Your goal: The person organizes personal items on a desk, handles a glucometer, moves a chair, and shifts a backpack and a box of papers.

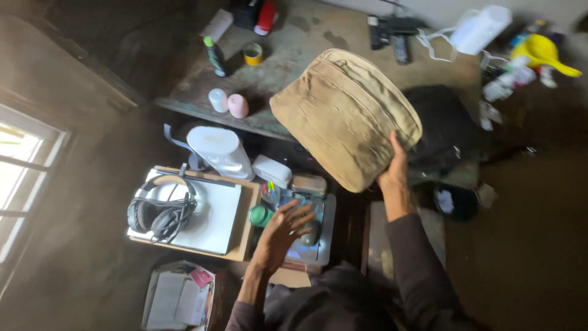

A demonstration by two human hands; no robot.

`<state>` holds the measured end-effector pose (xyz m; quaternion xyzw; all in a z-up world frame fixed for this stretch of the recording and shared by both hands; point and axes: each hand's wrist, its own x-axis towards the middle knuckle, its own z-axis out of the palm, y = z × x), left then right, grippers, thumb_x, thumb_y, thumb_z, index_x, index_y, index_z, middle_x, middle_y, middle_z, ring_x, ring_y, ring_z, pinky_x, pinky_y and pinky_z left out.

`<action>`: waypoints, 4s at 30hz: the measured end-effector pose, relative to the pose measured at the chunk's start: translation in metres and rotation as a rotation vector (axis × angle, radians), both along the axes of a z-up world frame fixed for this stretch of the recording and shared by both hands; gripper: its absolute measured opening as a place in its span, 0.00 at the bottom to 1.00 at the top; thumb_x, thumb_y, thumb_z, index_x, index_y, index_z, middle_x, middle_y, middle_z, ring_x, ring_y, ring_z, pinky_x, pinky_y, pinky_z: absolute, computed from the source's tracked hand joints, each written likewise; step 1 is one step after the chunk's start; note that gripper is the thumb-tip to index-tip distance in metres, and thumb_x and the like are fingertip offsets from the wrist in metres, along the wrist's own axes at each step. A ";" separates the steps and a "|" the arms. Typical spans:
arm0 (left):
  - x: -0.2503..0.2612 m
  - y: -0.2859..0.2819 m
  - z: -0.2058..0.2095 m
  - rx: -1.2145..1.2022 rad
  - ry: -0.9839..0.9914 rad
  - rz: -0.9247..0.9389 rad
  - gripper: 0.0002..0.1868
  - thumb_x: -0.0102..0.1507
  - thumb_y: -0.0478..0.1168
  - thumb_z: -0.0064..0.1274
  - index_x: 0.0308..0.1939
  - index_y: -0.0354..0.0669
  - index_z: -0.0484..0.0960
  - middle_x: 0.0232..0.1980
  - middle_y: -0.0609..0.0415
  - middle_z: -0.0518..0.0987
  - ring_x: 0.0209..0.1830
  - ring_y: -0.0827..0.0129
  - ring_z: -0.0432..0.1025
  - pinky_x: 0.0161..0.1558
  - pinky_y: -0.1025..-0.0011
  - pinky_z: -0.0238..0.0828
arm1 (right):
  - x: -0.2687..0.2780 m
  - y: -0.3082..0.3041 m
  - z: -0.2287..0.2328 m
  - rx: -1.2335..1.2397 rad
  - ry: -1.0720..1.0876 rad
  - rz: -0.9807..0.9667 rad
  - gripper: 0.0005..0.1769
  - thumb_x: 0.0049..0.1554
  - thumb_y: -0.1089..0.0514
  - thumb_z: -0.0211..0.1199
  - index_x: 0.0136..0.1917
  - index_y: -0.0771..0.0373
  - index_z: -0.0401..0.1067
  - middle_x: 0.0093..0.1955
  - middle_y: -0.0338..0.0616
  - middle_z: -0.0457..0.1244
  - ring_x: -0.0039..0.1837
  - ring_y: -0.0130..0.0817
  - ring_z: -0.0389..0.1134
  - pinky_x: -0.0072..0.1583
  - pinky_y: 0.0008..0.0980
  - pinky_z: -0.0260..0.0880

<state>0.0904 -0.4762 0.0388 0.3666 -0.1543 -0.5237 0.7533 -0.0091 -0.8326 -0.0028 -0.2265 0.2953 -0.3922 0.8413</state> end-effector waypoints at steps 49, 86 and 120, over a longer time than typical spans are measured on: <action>0.028 0.173 -0.010 -0.032 0.005 -0.056 0.33 0.66 0.59 0.48 0.65 0.38 0.67 0.67 0.34 0.74 0.66 0.48 0.72 0.66 0.53 0.65 | -0.066 0.305 -0.044 -0.135 0.236 0.236 0.16 0.64 0.56 0.52 0.63 0.63 0.65 0.56 0.54 0.68 0.57 0.50 0.72 0.57 0.46 0.73; -0.107 0.615 -0.097 0.557 0.091 0.156 0.20 0.68 0.49 0.47 0.55 0.37 0.74 0.53 0.38 0.83 0.50 0.54 0.80 0.51 0.60 0.76 | -0.242 0.698 -0.093 -0.022 0.338 0.493 0.16 0.62 0.60 0.54 0.62 0.69 0.65 0.53 0.59 0.68 0.51 0.47 0.73 0.53 0.42 0.74; 0.276 0.798 -0.774 1.106 -1.110 0.059 0.22 0.68 0.51 0.56 0.53 0.34 0.79 0.47 0.35 0.82 0.46 0.44 0.76 0.46 0.51 0.72 | 0.091 0.748 -0.634 -0.537 1.484 1.058 0.24 0.62 0.43 0.67 0.44 0.69 0.77 0.36 0.55 0.69 0.37 0.40 0.71 0.43 0.34 0.70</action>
